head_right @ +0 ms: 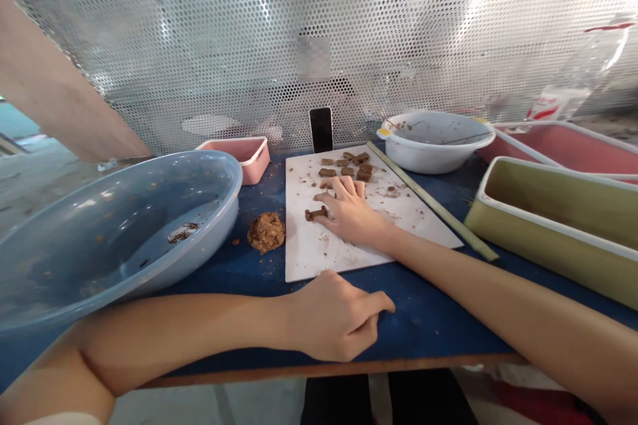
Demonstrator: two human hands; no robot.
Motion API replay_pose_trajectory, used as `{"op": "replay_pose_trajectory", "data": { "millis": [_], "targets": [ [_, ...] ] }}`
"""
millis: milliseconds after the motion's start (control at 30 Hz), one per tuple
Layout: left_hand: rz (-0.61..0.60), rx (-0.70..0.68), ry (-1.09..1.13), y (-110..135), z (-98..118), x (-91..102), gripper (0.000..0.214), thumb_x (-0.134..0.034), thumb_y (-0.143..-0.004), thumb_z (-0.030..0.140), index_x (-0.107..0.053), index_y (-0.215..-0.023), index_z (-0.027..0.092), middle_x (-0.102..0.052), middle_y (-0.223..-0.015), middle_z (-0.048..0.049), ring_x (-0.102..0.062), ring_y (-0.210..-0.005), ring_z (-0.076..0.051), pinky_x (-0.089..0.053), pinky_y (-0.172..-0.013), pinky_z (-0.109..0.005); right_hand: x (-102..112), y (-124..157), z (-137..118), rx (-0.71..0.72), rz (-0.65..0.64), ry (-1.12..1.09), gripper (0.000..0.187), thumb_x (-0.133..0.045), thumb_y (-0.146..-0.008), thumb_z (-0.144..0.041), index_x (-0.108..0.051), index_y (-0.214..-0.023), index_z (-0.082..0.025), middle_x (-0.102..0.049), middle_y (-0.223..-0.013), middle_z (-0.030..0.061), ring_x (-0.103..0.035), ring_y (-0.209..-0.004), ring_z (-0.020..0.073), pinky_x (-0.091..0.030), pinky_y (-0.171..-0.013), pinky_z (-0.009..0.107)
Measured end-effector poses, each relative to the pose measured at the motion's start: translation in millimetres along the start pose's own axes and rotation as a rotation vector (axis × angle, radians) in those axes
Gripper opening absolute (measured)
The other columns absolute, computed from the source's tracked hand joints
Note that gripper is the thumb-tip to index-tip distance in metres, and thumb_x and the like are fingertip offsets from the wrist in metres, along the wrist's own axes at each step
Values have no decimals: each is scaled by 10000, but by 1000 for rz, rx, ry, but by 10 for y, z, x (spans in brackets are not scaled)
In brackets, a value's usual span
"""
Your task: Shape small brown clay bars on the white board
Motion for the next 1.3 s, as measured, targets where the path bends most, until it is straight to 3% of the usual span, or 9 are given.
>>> {"op": "replay_pose_trajectory", "data": {
  "millis": [300,567,800,1067,1200,1300],
  "targets": [
    [60,-58,-125,18,33,-32,244,-561,-1015,219,-657,-1239,201,-817,-839,5,-751,-647,-199,-400,-501,-306,12,9,10,91,52,39,334,-688,-1049,-423,-732,-1314,-226,-592,-1496,184,-472,-1362,403,-397,-1063,581],
    [141,4,-165,3,60,-48,230,-564,-996,195,-673,-1197,222,-793,-790,34,-725,-624,-178,-424,-525,-302,56,12,25,187,61,113,325,-692,-1060,-410,-734,-1320,-219,-590,-1511,185,-454,-1354,390,-368,-1076,561],
    [201,-12,-233,46,74,-39,222,-551,-1001,178,-702,-1163,192,-802,-800,6,-739,-641,-172,-425,-541,-293,26,26,85,233,42,104,313,-660,-1068,-378,-726,-1328,-218,-582,-1515,196,-444,-1364,403,-360,-1068,575],
    [357,87,-204,89,-6,16,282,-484,-1037,188,-703,-1216,169,-822,-811,-8,-755,-646,-178,-497,-597,-285,31,17,176,196,30,63,368,-670,-1051,-410,-717,-1369,-230,-557,-1558,185,-444,-1394,429,-357,-1118,622],
    [435,89,-204,136,-9,63,302,-478,-1030,193,-714,-1217,171,-786,-727,1,-718,-579,-162,-481,-569,-271,184,31,292,167,131,-7,378,-578,-1092,-444,-710,-1377,-232,-596,-1487,172,-495,-1349,409,-391,-1104,606],
    [492,94,-204,171,9,121,289,-466,-1043,191,-710,-1197,174,-762,-695,15,-688,-543,-141,-468,-554,-255,378,74,482,-5,324,-72,367,-506,-1105,-392,-696,-1378,-236,-605,-1408,173,-514,-1312,396,-414,-1086,605]
  ]
}}
Point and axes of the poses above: each hand's wrist, its own y-axis away from the middle knuckle, its own x-axis out of the back of the hand, z = x × y, the point moved 6 cm from there along -y, towards the middle knuckle
